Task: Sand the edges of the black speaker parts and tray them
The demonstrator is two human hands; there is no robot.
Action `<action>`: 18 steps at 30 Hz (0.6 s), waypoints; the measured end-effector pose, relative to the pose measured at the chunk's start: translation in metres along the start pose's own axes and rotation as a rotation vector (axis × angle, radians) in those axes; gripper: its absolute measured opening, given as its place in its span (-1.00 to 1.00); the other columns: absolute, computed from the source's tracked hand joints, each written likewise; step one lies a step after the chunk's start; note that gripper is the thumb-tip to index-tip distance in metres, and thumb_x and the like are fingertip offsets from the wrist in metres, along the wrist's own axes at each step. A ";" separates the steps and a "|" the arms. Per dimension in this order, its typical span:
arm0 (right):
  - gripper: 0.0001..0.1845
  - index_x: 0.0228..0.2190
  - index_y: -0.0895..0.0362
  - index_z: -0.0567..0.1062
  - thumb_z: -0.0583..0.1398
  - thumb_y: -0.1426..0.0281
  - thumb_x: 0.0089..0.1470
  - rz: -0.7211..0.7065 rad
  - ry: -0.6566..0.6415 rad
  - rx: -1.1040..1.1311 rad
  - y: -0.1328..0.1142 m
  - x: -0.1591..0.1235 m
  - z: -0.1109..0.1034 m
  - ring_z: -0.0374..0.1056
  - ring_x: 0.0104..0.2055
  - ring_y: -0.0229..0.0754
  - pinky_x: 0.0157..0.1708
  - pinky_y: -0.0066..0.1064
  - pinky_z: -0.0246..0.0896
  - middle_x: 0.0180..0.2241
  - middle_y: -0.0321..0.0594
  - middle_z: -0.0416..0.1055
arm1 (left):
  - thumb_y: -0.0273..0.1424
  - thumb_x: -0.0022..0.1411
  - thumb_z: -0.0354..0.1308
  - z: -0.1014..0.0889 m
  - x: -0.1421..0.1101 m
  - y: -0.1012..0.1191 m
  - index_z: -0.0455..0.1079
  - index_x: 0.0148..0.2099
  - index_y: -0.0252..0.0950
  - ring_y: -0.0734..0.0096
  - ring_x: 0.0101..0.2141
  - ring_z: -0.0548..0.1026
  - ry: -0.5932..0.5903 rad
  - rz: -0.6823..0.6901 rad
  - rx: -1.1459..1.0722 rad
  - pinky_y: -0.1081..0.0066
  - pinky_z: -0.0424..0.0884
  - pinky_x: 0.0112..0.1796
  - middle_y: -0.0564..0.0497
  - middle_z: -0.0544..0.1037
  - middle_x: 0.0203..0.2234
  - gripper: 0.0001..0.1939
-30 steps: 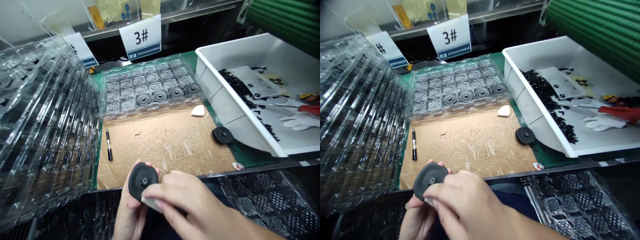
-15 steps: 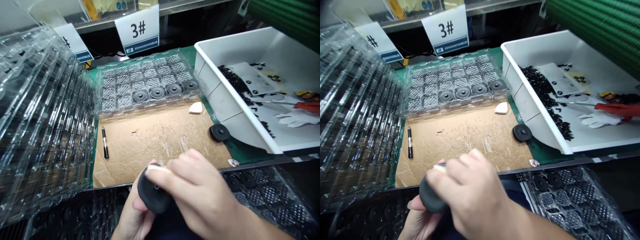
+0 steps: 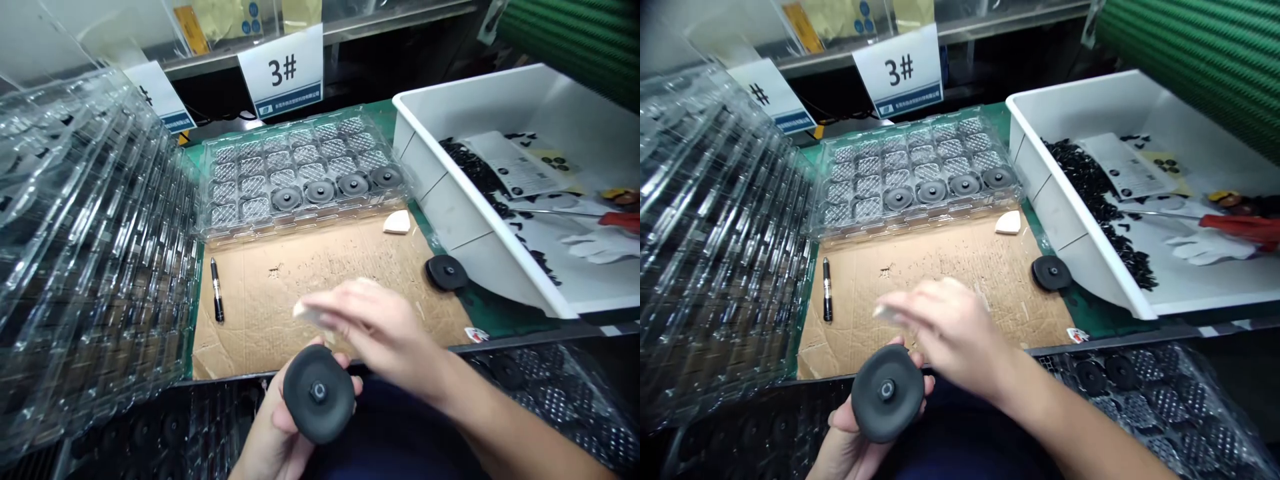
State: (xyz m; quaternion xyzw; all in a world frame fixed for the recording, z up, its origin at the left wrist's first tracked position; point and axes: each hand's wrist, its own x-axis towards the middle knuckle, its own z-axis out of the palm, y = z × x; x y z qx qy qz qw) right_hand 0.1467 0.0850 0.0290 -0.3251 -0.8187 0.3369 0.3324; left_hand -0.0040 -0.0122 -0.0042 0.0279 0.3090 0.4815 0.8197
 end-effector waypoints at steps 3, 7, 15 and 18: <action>-0.75 -0.17 0.10 0.49 0.07 0.46 0.16 0.305 0.019 -0.031 0.024 -0.015 0.008 0.36 -0.32 -0.26 -0.34 -0.45 0.20 -0.31 -0.22 0.49 | -0.17 -0.23 0.35 0.000 0.002 0.002 0.44 -0.05 -0.08 0.21 -0.16 0.53 -0.090 0.038 -0.081 0.38 0.44 -0.16 -0.02 0.57 -0.12 -0.41; -0.75 -0.20 0.04 0.52 0.08 0.42 0.15 0.360 -0.168 0.088 0.041 -0.051 0.032 0.39 -0.37 -0.24 -0.37 -0.43 0.28 -0.40 -0.27 0.50 | -0.20 -0.20 0.34 -0.003 0.002 0.003 0.45 -0.06 -0.08 0.21 -0.16 0.54 -0.120 0.044 -0.111 0.37 0.45 -0.16 -0.02 0.58 -0.12 -0.44; -0.73 -0.10 0.03 0.42 0.06 0.45 0.19 0.313 0.066 0.051 0.001 -0.035 0.003 0.36 -0.33 -0.28 -0.39 -0.47 0.21 -0.29 -0.27 0.47 | -0.16 -0.17 0.32 -0.005 0.000 0.001 0.44 -0.04 -0.13 0.22 -0.15 0.53 -0.101 0.032 -0.045 0.39 0.43 -0.14 0.01 0.58 -0.12 -0.43; -0.73 -0.09 0.07 0.43 0.03 0.44 0.21 -0.081 0.016 0.022 -0.023 -0.017 -0.001 0.29 -0.42 -0.28 -0.40 -0.41 0.12 -0.39 -0.29 0.47 | -0.14 -0.11 0.29 -0.010 -0.002 -0.002 0.50 -0.12 -0.11 0.30 -0.10 0.49 -0.071 0.072 0.030 0.40 0.31 -0.01 0.08 0.58 -0.14 -0.56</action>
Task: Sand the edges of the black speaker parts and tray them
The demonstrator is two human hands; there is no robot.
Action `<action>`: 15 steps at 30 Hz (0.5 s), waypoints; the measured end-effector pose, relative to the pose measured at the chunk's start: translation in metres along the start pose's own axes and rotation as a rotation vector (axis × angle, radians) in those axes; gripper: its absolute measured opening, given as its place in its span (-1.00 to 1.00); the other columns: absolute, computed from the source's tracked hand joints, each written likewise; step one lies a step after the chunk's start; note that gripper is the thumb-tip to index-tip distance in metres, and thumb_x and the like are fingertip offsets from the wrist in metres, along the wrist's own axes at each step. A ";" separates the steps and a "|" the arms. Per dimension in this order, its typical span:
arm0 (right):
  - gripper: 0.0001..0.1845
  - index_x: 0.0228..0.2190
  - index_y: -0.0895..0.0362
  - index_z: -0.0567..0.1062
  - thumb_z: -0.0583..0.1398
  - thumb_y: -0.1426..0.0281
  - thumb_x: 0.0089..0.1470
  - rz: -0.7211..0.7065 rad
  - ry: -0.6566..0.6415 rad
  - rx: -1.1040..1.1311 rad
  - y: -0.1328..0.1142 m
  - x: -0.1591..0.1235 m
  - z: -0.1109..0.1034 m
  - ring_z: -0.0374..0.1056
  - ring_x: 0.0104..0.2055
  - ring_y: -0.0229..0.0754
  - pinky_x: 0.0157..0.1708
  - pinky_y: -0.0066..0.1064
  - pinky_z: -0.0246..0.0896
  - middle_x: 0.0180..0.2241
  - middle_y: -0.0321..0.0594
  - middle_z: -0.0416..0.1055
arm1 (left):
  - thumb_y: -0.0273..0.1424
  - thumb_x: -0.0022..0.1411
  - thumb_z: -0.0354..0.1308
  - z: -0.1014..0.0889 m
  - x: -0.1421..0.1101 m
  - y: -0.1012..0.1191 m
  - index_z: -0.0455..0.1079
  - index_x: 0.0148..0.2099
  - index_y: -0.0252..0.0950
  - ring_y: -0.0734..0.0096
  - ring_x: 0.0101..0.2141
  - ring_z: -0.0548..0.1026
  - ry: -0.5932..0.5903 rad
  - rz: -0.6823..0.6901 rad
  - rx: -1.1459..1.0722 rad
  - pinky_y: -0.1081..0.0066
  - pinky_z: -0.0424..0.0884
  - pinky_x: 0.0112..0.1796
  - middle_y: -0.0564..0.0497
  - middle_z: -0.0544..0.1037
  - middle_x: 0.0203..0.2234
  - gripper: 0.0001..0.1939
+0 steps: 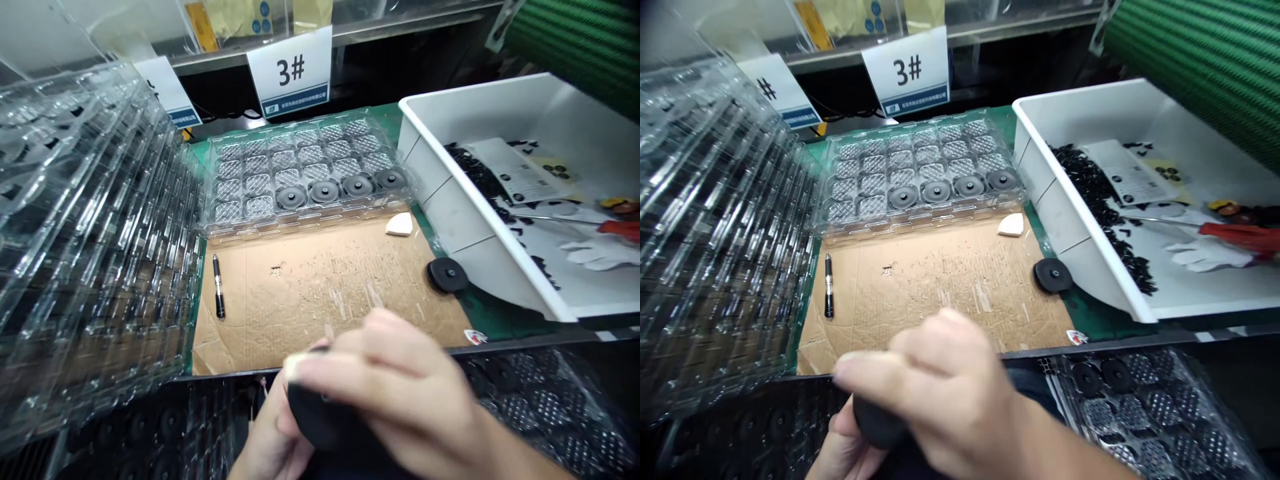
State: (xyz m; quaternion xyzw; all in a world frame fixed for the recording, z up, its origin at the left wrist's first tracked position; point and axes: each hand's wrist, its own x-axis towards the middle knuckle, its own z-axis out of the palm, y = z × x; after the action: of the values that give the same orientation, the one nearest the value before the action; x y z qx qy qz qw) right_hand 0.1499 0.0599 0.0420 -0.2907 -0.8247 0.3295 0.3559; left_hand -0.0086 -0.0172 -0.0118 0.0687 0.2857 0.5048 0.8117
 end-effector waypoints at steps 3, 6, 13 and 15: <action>-0.68 -0.21 0.12 0.49 -0.05 0.47 0.23 -0.064 -0.127 -0.128 -0.007 0.010 0.005 0.22 -0.51 -0.27 -0.48 -0.38 0.00 -0.51 -0.28 0.41 | -0.11 -0.13 0.30 -0.006 -0.001 0.001 0.48 -0.10 -0.11 0.28 -0.05 0.44 0.049 0.049 0.072 0.38 0.23 0.05 0.06 0.56 -0.12 -0.51; -0.63 -0.29 0.10 0.51 -0.08 0.54 0.20 0.031 -0.185 -0.231 -0.008 0.014 0.007 0.17 -0.53 -0.27 -0.51 -0.38 -0.06 -0.55 -0.29 0.36 | -0.11 -0.24 0.34 -0.004 0.000 0.006 0.47 -0.07 -0.17 0.19 -0.07 0.45 0.147 0.029 0.104 0.36 0.30 0.00 0.01 0.59 -0.20 -0.40; -0.71 -0.19 0.34 0.47 0.00 0.59 0.12 0.025 0.153 -0.246 -0.019 -0.002 0.026 0.31 -0.48 -0.22 -0.44 -0.36 0.16 -0.47 -0.11 0.44 | -0.30 -0.24 0.41 0.010 0.007 0.011 0.48 -0.11 -0.06 0.31 -0.14 0.51 0.246 0.161 0.076 0.50 0.39 -0.10 0.11 0.61 -0.22 -0.47; -0.73 -0.20 0.31 0.47 0.02 0.57 0.14 0.038 0.107 -0.213 -0.022 -0.013 0.029 0.31 -0.52 -0.24 -0.44 -0.37 0.21 -0.54 -0.17 0.43 | -0.31 -0.28 0.42 0.010 0.008 0.010 0.47 -0.11 -0.03 0.28 -0.13 0.52 0.279 0.259 0.043 0.48 0.41 -0.09 0.13 0.60 -0.17 -0.44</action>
State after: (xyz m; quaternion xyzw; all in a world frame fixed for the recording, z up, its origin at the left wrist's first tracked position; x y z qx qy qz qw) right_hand 0.1293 0.0270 0.0377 -0.3597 -0.8292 0.2307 0.3604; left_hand -0.0082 -0.0034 -0.0026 0.0516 0.3949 0.6035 0.6907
